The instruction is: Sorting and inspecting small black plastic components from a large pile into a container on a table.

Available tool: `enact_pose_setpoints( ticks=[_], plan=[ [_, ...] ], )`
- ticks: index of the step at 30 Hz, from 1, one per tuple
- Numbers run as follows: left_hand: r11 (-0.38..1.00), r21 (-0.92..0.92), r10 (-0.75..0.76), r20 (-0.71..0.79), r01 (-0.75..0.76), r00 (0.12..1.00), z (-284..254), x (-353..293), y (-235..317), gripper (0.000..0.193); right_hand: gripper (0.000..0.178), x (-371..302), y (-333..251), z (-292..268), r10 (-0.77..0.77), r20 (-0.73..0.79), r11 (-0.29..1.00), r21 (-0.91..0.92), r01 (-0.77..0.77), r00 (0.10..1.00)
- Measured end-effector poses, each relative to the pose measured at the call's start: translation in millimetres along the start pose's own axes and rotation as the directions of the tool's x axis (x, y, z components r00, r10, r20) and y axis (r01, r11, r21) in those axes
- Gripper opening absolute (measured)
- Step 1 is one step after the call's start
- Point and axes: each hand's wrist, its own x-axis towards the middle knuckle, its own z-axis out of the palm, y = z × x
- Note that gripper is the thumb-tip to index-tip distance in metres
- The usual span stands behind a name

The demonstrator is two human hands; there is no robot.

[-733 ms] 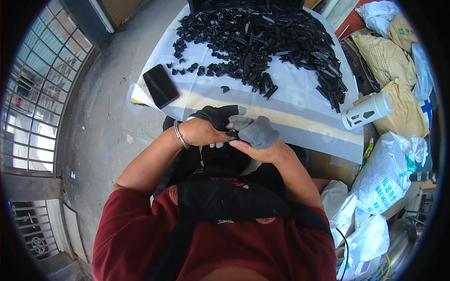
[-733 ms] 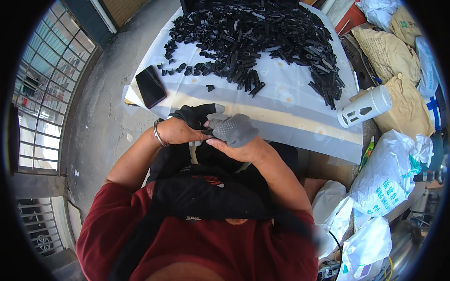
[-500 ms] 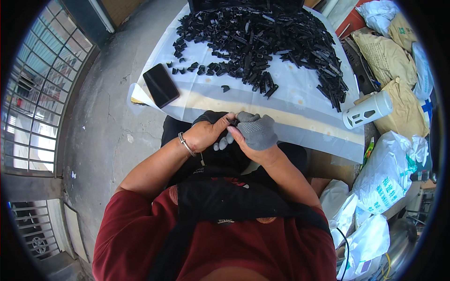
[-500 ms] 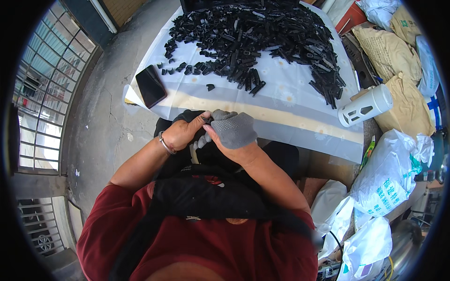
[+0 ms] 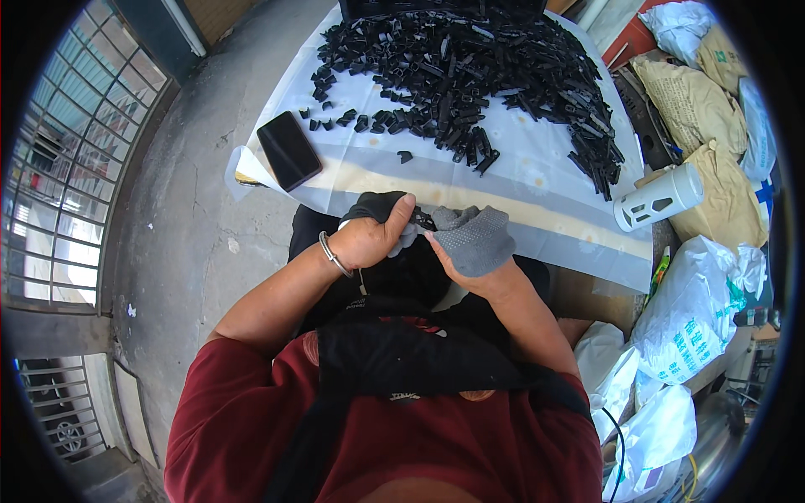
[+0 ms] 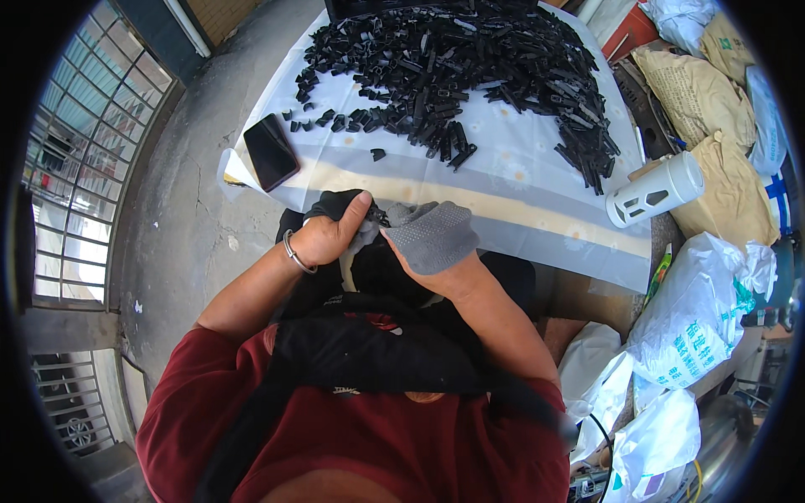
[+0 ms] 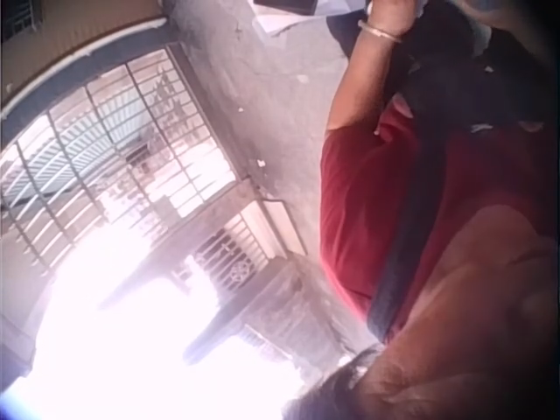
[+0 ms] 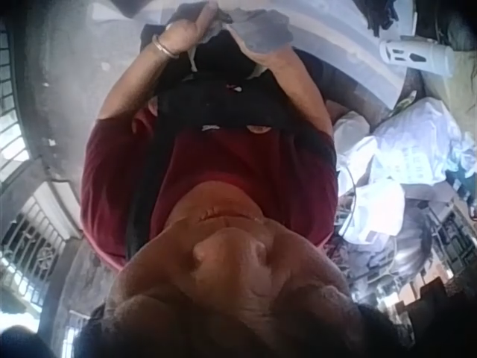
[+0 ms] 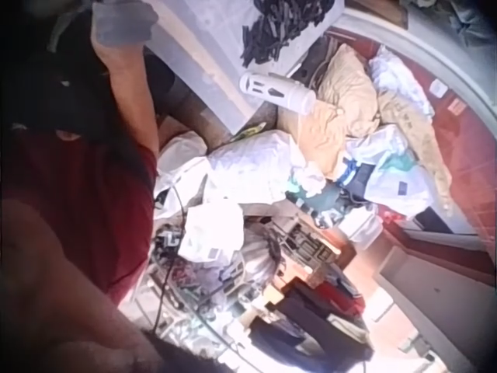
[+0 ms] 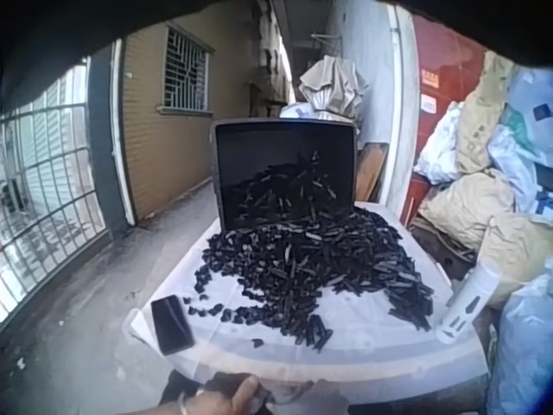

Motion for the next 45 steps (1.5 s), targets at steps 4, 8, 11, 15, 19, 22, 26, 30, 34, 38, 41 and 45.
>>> enact_pose_setpoints(
  ticks=[4,8,11,15,19,22,26,30,34,38,41,45],
  plan=[
    [0.974,0.143,0.187,-0.075,-0.175,0.979,10,-3,3,0.035,0.017,4,1,25,-0.134,-0.240,0.991,-0.038,0.129,0.961],
    [0.947,0.273,0.159,0.058,-0.169,0.985,5,-4,-9,0.036,0.026,-2,-1,44,-0.085,-0.213,0.976,0.178,0.124,0.973],
    [0.784,0.593,0.013,0.276,-0.181,0.961,-13,10,-1,0.041,0.027,1,17,28,-0.021,0.042,0.968,0.250,0.010,0.999],
    [0.607,0.740,0.453,-0.022,-0.290,0.891,-19,40,-20,0.025,0.035,19,68,16,0.313,-0.033,0.948,0.071,-0.310,0.949],
    [0.452,0.838,0.490,0.053,-0.305,0.870,-17,84,-38,0.030,0.033,39,77,15,0.404,0.065,0.910,-0.135,-0.393,0.912],
    [0.408,0.850,0.388,0.168,-0.333,0.906,-18,94,-45,0.023,0.031,43,70,10,0.382,0.174,0.914,-0.216,-0.343,0.908],
    [0.577,0.759,0.435,0.029,-0.304,0.900,-21,79,-42,0.020,0.030,27,90,22,0.441,0.090,0.890,-0.173,-0.422,0.893],
    [0.763,0.579,0.336,0.027,-0.289,0.941,-24,57,-30,0.024,0.026,9,86,27,0.470,-0.040,0.828,0.366,-0.425,0.882],
    [0.906,0.391,0.156,0.051,-0.164,0.986,-21,38,-12,0.029,0.024,11,50,21,0.515,0.259,0.206,0.888,-0.411,0.817],
    [0.968,0.205,0.098,0.218,-0.144,0.971,-27,27,3,0.042,0.028,15,27,24,0.039,-0.230,0.740,0.660,0.126,0.972],
    [0.974,0.094,0.167,0.306,-0.205,0.937,-32,19,12,0.042,0.030,15,19,23,-0.093,-0.136,0.780,0.606,0.157,0.986],
    [0.969,0.041,-0.241,0.366,0.243,0.899,-36,12,30,0.037,0.029,11,9,25,0.019,-0.194,0.922,0.382,0.057,0.981]
  ],
)
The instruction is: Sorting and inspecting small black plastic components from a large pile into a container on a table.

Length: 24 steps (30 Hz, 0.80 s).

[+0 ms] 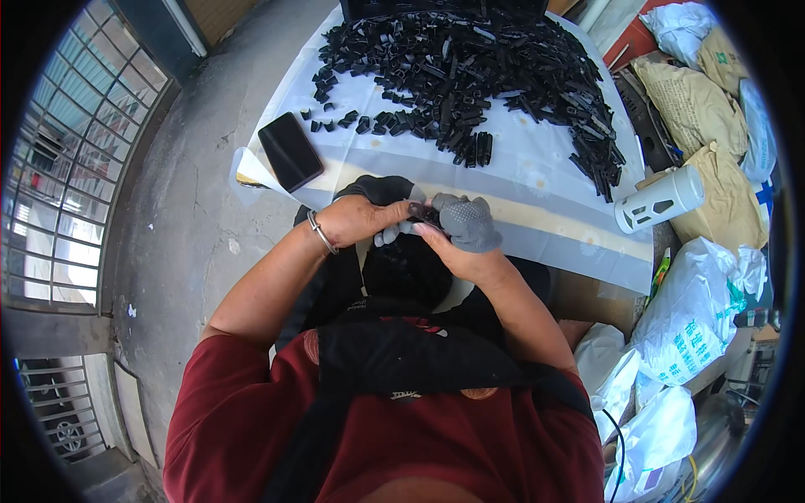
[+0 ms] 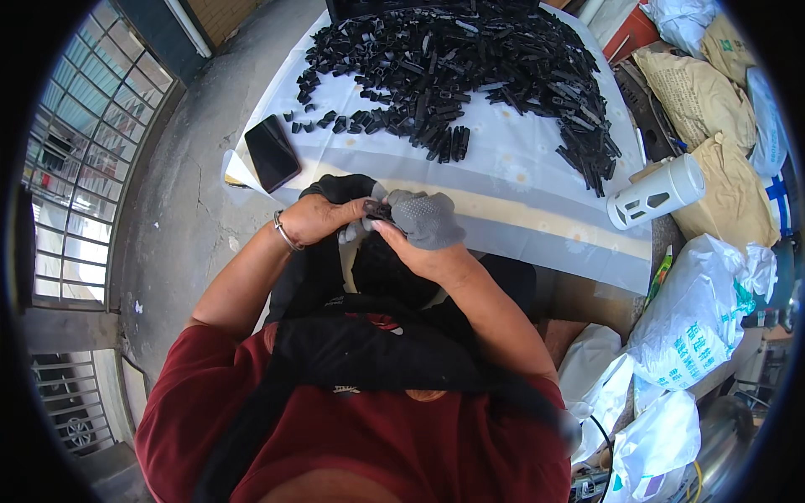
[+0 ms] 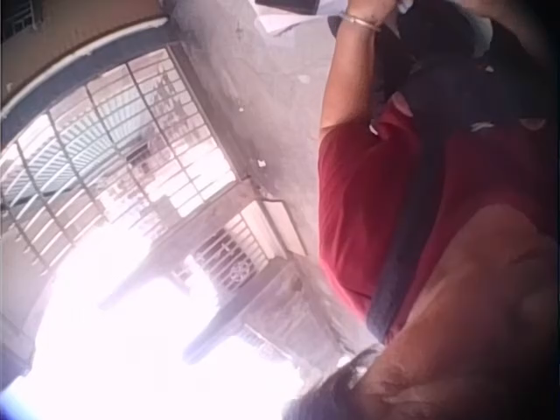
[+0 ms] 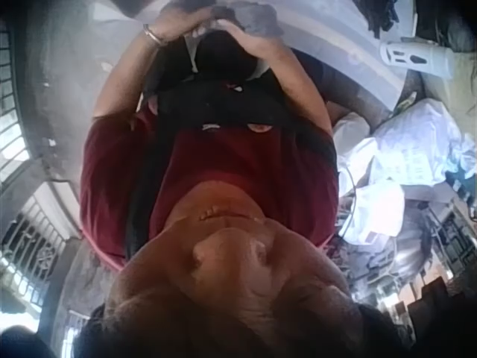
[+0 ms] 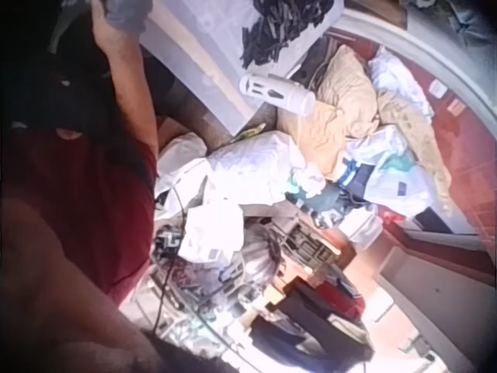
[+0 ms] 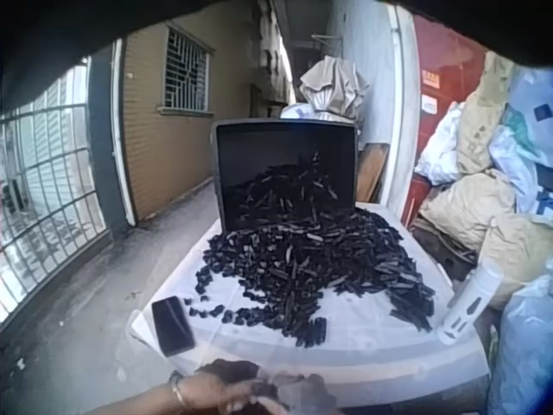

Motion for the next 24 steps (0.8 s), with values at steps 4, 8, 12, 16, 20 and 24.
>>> enact_pose_setpoints(
  ticks=[4,8,12,16,20,24],
  plan=[
    [0.935,-0.050,0.315,-0.335,-0.351,0.888,35,14,-45,0.041,0.025,3,-6,15,0.032,-0.070,0.997,-0.066,-0.037,0.997],
    [0.970,-0.212,0.048,-0.300,-0.116,0.953,27,9,-30,0.040,0.025,-2,3,4,-0.029,-0.262,0.995,0.080,0.052,0.965],
    [0.960,-0.083,0.222,-0.346,-0.266,0.912,24,8,-29,0.040,0.021,-2,1,-16,-0.072,-0.047,0.994,-0.080,0.068,0.996],
    [0.953,-0.086,0.251,-0.311,-0.290,0.917,25,11,-28,0.043,0.018,-3,2,-9,-0.168,-0.156,0.983,-0.101,0.154,0.973],
    [0.950,0.109,0.312,-0.340,-0.292,0.887,32,14,-17,0.037,0.019,-1,-7,1,-0.134,-0.022,0.910,-0.399,0.115,0.991],
    [0.917,0.281,0.372,-0.342,-0.284,0.863,37,16,-21,0.034,0.016,-4,-4,18,-0.208,-0.158,0.935,-0.323,0.148,0.965]
  ],
)
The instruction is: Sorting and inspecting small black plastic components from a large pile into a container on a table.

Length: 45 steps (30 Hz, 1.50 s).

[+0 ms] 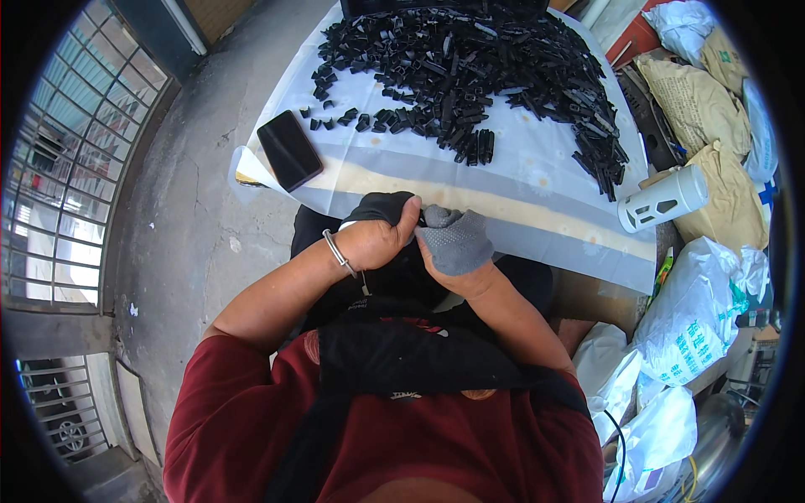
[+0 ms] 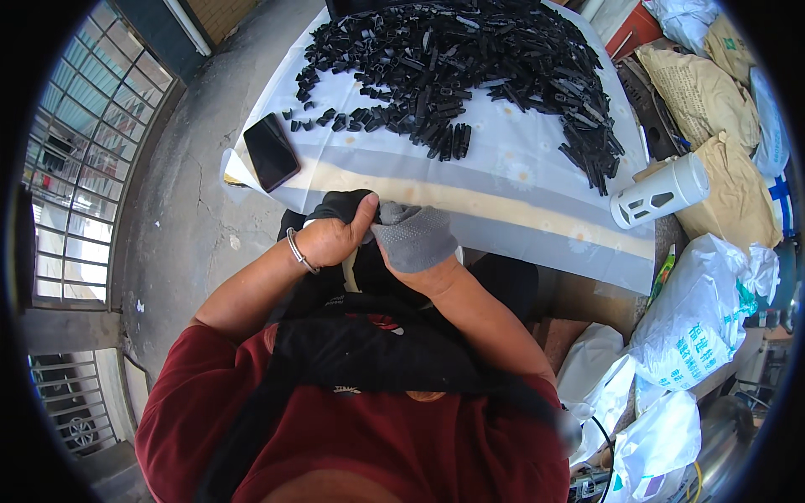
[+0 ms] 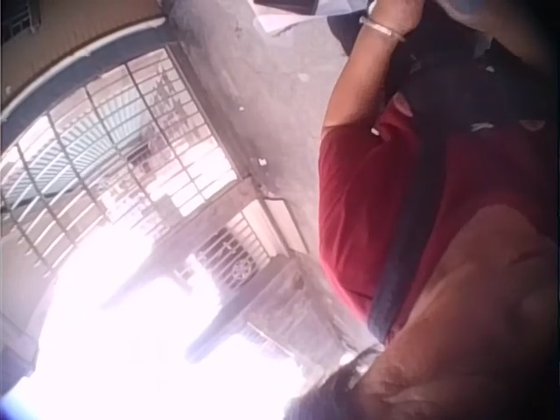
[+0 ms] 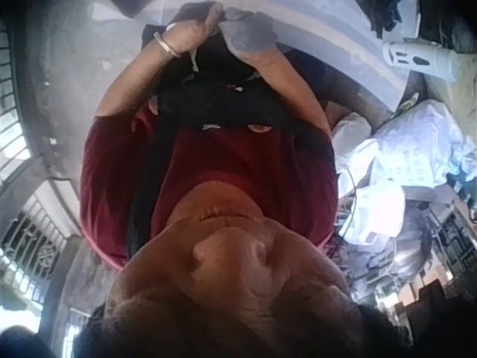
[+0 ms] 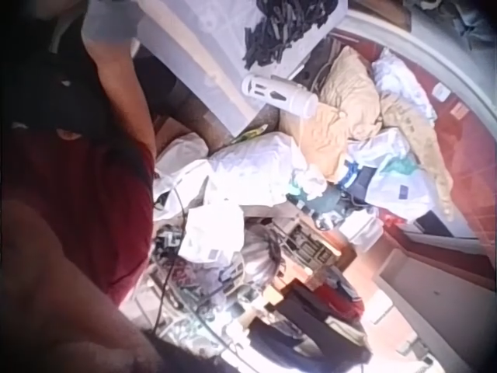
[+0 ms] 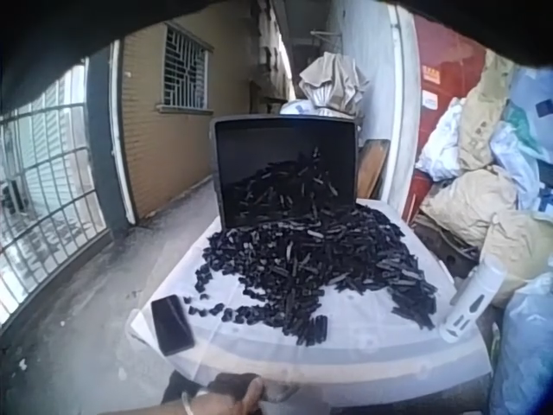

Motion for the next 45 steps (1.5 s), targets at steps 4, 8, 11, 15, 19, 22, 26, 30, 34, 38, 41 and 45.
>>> enact_pose_setpoints(
  ticks=[4,8,11,15,19,22,26,30,34,38,41,45],
  plan=[
    [0.947,0.312,-0.002,0.232,-0.073,0.973,-21,10,-9,0.040,0.017,7,11,-16,0.089,0.170,0.934,0.328,-0.142,0.981],
    [0.835,0.549,0.144,-0.260,0.023,0.955,-33,50,-46,0.026,0.019,18,70,-28,0.319,0.234,0.943,-0.173,-0.283,0.918],
    [0.770,0.638,0.220,-0.246,-0.014,0.944,-34,93,-71,0.019,0.024,32,118,-17,0.333,0.181,0.878,-0.417,-0.235,0.925],
    [0.692,0.720,0.131,-0.183,0.042,0.974,-15,104,-79,0.019,0.019,34,129,-1,0.120,0.155,0.922,-0.384,-0.052,0.981],
    [0.713,0.700,0.195,-0.145,-0.039,0.970,-11,84,-73,0.017,0.011,35,105,-18,0.243,0.256,0.877,-0.470,-0.100,0.935],
    [0.738,0.672,0.235,-0.164,-0.066,0.958,-13,76,-70,0.015,0.007,21,112,-14,0.123,0.188,0.891,-0.454,-0.025,0.974],
    [0.781,0.622,0.302,-0.301,-0.054,0.904,-18,74,-64,0.016,0.012,18,103,-18,0.266,0.325,0.909,-0.399,-0.124,0.908],
    [0.878,0.458,-0.019,-0.253,0.138,0.967,-25,73,-44,0.023,0.016,20,91,-22,0.383,0.379,0.887,-0.405,-0.222,0.842],
    [0.895,0.383,-0.145,-0.240,0.231,0.960,-20,69,-46,0.027,0.019,22,86,-21,0.467,0.413,0.872,-0.362,-0.329,0.782],
    [0.976,-0.032,-0.218,-0.109,0.216,0.970,-19,56,-45,0.029,0.020,25,73,-22,0.401,0.425,0.913,-0.253,-0.319,0.812],
    [0.951,-0.029,-0.303,0.132,0.309,0.944,-26,48,-26,0.032,0.021,20,56,-15,0.244,0.152,0.950,0.162,-0.267,0.958],
    [0.921,0.143,-0.389,0.380,0.363,0.839,-30,38,-11,0.037,0.020,21,35,-9,0.118,0.227,0.886,0.415,-0.205,0.967]
  ],
)
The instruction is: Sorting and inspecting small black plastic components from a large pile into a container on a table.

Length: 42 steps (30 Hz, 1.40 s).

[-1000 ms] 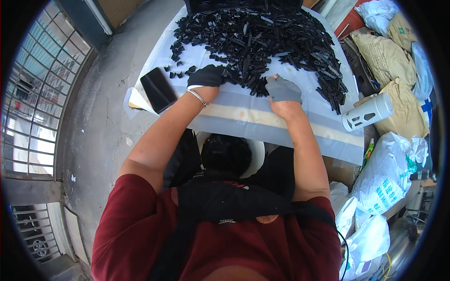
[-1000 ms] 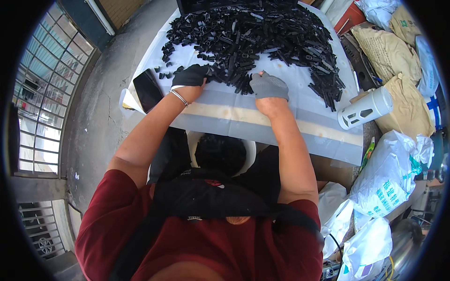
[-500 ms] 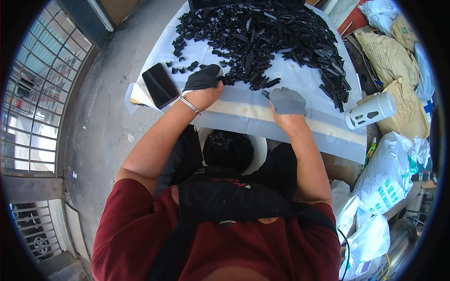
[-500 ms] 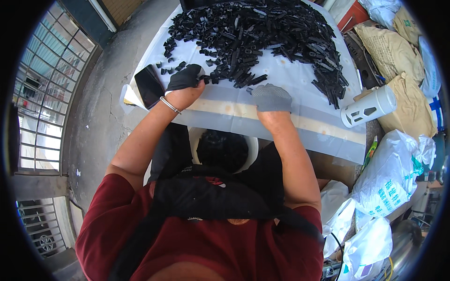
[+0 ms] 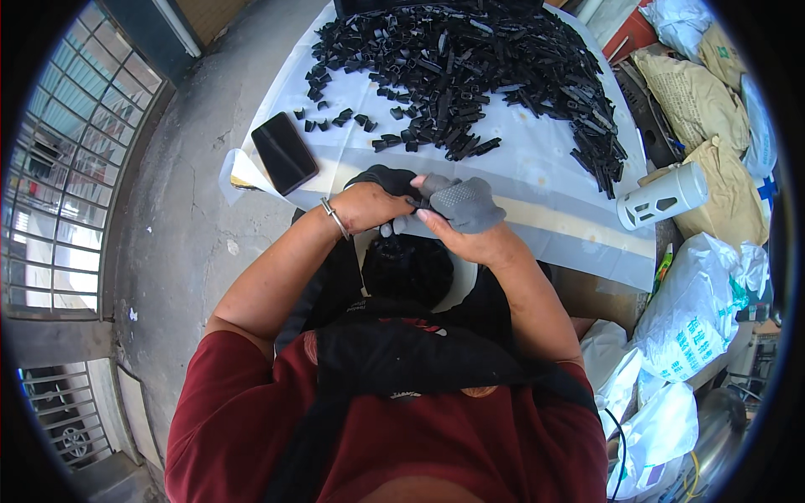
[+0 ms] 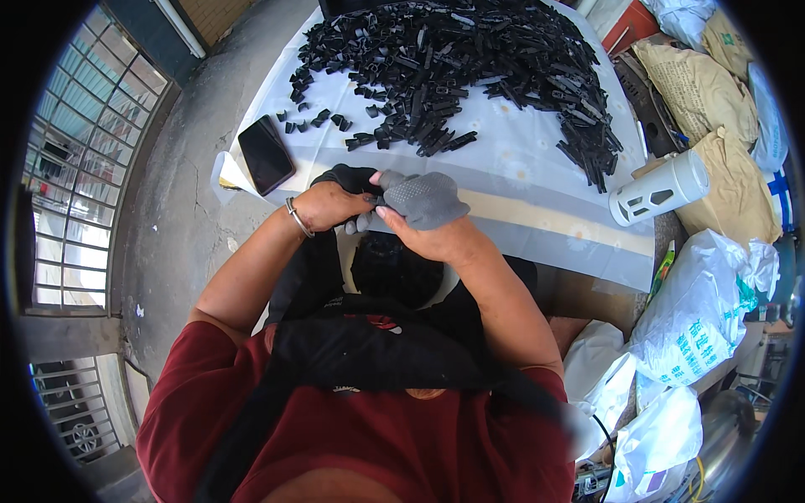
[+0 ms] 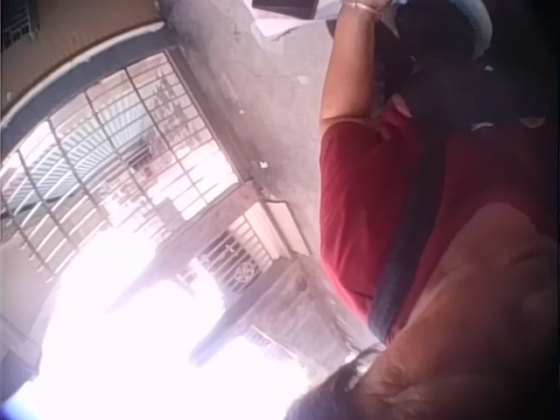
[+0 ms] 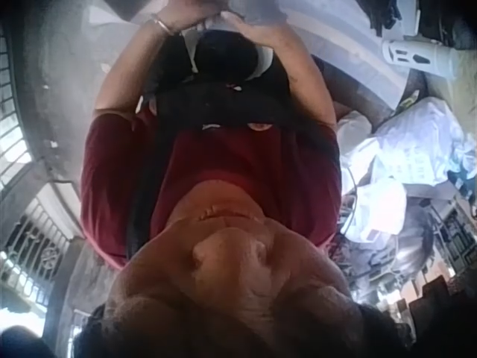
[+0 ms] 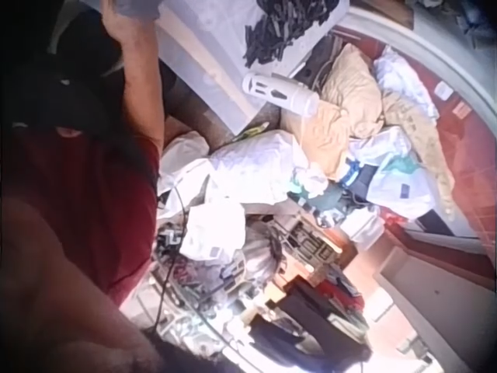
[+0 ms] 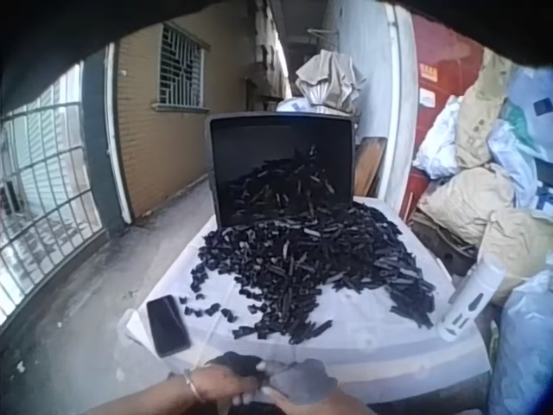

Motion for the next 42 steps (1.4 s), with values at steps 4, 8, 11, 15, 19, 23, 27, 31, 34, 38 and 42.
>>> enact_pose_setpoints(
  ticks=[4,8,11,15,19,23,27,31,34,38,42],
  plan=[
    [0.892,-0.450,0.075,0.046,-0.046,0.996,26,2,-31,0.026,0.017,-10,-4,5,-0.058,0.043,0.990,-0.129,0.063,0.997],
    [0.625,-0.736,0.288,-0.091,-0.259,0.953,43,1,-36,0.027,0.016,-13,-8,14,-0.119,-0.112,0.972,-0.216,0.093,0.987],
    [0.566,-0.780,0.141,-0.228,-0.268,0.963,62,-2,-22,0.039,0.016,-15,-16,23,-0.097,-0.164,0.983,-0.173,0.069,0.982],
    [0.611,-0.711,0.109,-0.360,-0.348,0.926,50,-16,-7,0.042,0.019,-13,-27,14,0.001,-0.237,0.995,0.101,0.024,0.972],
    [0.919,-0.267,0.148,-0.443,-0.288,0.884,34,-19,-17,0.044,0.025,-19,-21,-9,-0.049,-0.125,0.953,-0.302,0.009,0.991],
    [0.911,-0.120,0.322,-0.388,-0.394,0.864,31,-19,-15,0.041,0.022,-24,-19,-9,0.014,-0.041,0.971,-0.240,-0.023,0.999],
    [0.897,-0.085,0.370,-0.390,-0.433,0.843,31,-19,-12,0.038,0.022,-24,-23,-12,-0.050,0.011,0.919,-0.391,0.050,0.999],
    [0.880,-0.030,0.413,-0.442,-0.474,0.796,39,-15,-10,0.035,0.018,-24,-26,-9,-0.011,0.061,0.890,-0.454,0.038,0.998],
    [0.910,0.097,0.395,-0.491,-0.402,0.776,46,-18,0,0.030,0.016,-23,-29,0,-0.017,0.086,0.872,-0.486,0.057,0.996],
    [0.944,0.121,0.330,-0.419,-0.308,0.846,53,-19,4,0.033,0.018,-28,-19,24,-0.176,-0.032,0.834,-0.537,0.131,0.984],
    [0.914,0.145,0.405,-0.344,-0.378,0.847,35,-17,-10,0.040,0.022,-27,-14,25,-0.015,0.007,0.960,-0.279,0.016,1.000]
  ],
)
